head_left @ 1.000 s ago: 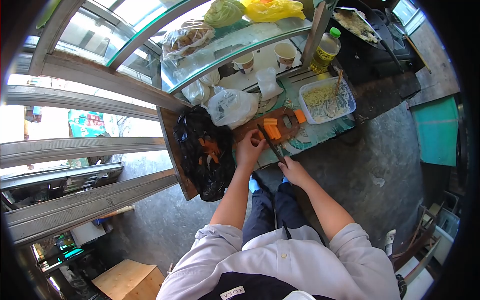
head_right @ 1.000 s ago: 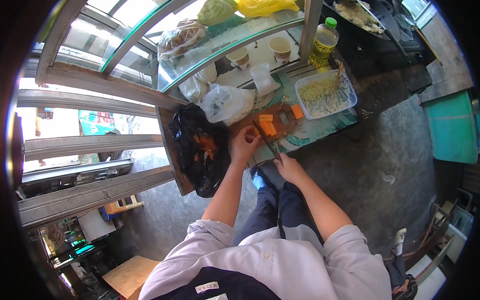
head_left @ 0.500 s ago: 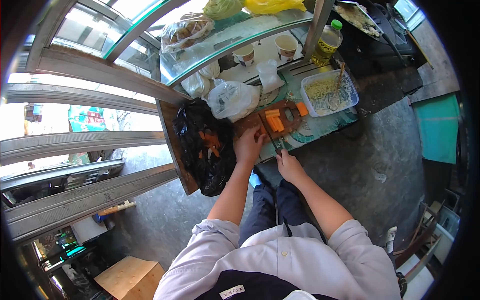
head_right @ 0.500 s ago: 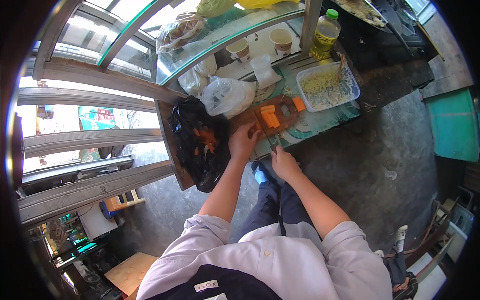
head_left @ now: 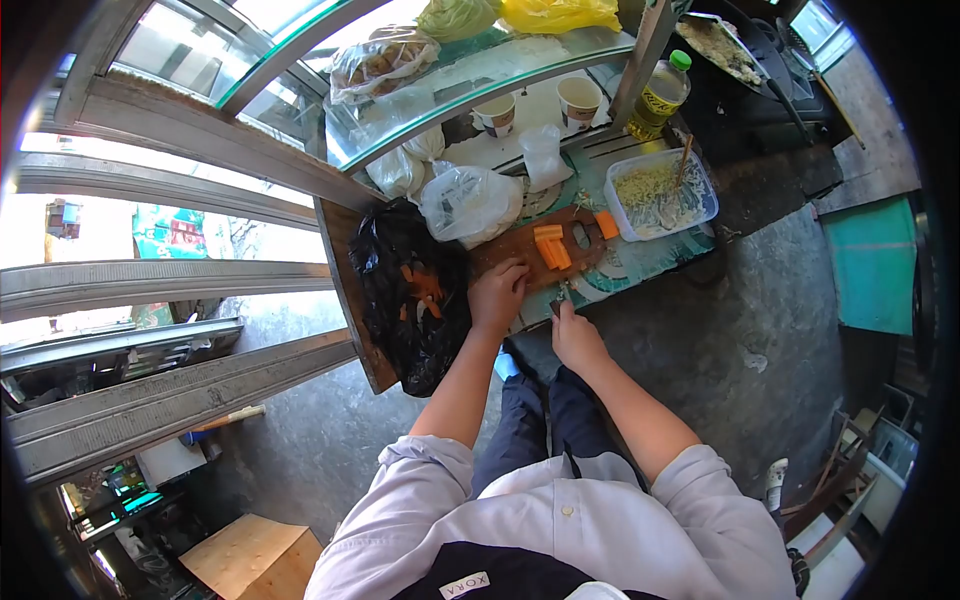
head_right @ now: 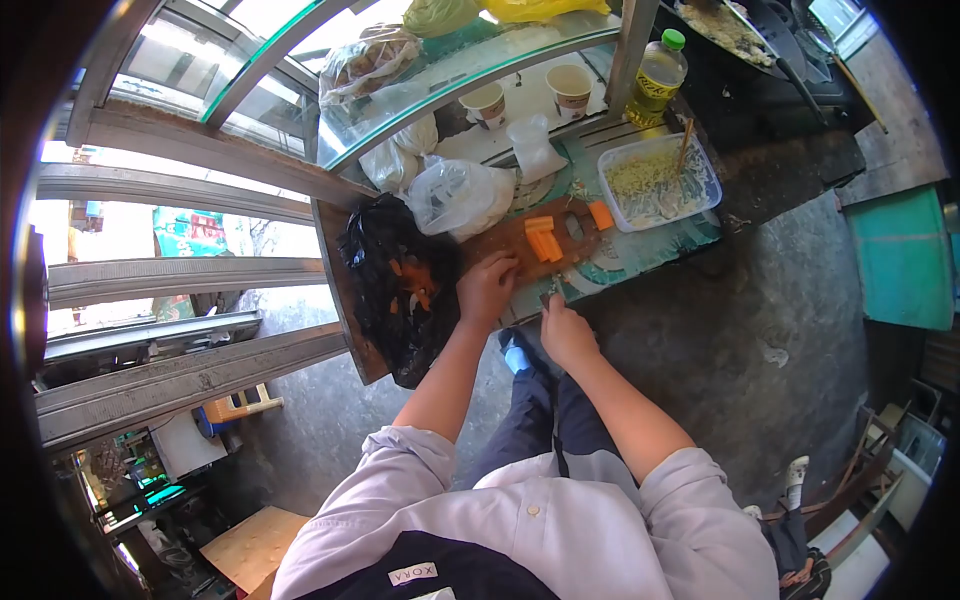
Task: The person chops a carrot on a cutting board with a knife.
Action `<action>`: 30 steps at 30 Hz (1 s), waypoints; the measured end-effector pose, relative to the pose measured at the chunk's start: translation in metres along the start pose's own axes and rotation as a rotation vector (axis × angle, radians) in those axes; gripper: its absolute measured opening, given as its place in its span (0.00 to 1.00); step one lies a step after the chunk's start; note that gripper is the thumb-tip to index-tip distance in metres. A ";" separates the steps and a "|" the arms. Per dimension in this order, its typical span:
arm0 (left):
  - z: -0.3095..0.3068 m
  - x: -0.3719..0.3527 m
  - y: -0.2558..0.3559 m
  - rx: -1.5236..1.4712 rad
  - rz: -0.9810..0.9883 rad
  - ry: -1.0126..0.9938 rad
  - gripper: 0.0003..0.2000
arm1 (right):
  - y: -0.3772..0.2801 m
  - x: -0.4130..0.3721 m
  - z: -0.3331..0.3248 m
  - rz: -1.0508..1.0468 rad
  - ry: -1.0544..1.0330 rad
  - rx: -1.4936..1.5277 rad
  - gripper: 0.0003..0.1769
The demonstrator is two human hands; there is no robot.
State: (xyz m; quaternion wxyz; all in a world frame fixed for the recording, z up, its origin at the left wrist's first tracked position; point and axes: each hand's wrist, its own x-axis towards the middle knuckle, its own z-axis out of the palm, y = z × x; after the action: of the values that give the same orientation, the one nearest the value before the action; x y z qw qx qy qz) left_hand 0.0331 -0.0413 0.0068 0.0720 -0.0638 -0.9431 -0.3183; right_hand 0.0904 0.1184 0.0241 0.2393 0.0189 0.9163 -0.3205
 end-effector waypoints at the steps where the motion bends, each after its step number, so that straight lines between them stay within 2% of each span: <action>1: 0.001 0.000 -0.002 0.007 0.025 0.010 0.07 | -0.002 -0.001 -0.003 0.006 -0.009 -0.014 0.14; 5: 0.005 -0.003 -0.009 0.033 0.104 0.033 0.05 | -0.009 -0.004 -0.013 0.020 -0.037 -0.019 0.14; 8: 0.003 -0.004 -0.011 0.021 0.121 0.000 0.07 | -0.003 0.002 -0.006 0.031 -0.049 -0.030 0.15; 13: 0.005 -0.010 -0.014 0.197 0.338 0.026 0.11 | -0.010 0.024 -0.013 0.001 -0.046 -0.032 0.16; 22: 0.009 -0.011 -0.016 0.191 0.333 0.011 0.13 | -0.008 -0.009 -0.006 0.070 -0.033 0.011 0.15; 30: 0.003 -0.010 -0.014 0.181 0.357 0.003 0.14 | -0.015 0.010 -0.004 0.081 -0.005 -0.012 0.14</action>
State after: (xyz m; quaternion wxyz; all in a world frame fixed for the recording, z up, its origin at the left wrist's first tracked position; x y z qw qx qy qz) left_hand 0.0401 -0.0514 -0.0060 0.1342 -0.2228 -0.9415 -0.2143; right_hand 0.0770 0.1083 0.0311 0.2543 0.0538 0.9162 -0.3051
